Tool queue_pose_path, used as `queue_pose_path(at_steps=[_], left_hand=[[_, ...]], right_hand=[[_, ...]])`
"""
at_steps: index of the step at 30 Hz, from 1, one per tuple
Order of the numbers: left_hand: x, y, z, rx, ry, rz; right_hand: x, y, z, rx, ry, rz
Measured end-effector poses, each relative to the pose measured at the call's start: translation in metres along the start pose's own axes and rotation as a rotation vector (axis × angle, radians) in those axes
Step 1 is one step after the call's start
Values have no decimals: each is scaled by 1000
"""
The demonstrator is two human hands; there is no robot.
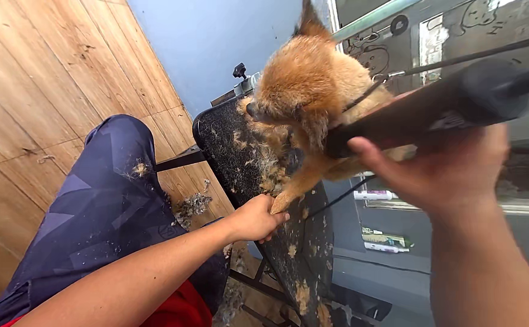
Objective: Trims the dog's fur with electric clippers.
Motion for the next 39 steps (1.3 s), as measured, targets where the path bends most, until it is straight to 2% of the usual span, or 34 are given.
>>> queue_pose_path(at_steps=[3, 5, 9, 14, 19, 22, 25, 27, 29, 31, 35, 37, 39], left_hand=[[-1, 2, -1, 8, 6, 7], [-1, 1, -1, 20, 14, 10], [0, -3, 2, 55, 28, 3], [1, -7, 6, 43, 6, -9], [0, -2, 4, -161, -84, 68], [-4, 5, -6, -175, -189, 176], [-2, 18, -20, -207, -176, 155], [5, 28, -27, -226, -81, 130], [9, 37, -32, -184, 2, 126], [10, 39, -34, -150, 30, 138], [4, 27, -30, -161, 34, 149], [0, 21, -28, -153, 37, 131], [-4, 17, -25, -161, 21, 107]], right_hand=[[-16, -5, 18, -72, -93, -29], [-28, -2, 28, -62, -129, 25], [-46, 14, 30, 14, -142, 381], [-73, 18, 37, 331, -54, 576], [-99, 17, 51, 653, 67, 623], [-115, 20, 52, 852, 4, 604], [-139, 30, 41, 1190, -91, 703], [-158, 36, 36, 1349, 126, 764], [-169, 38, 34, 1339, 398, 824], [-165, 32, 29, 1196, 533, 812], [-146, 22, 21, 750, 847, 650], [-138, 28, 21, 653, 976, 597], [-134, 35, 26, 624, 1021, 594]])
Point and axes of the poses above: each hand's wrist, its own x-axis towards the middle knuckle, its own z-axis out of the palm, y = z × x, the point moved 4 cm from there along x, towards the middle knuckle, and after that the axes turned 11 degrees about y, right-handed, at the moved point
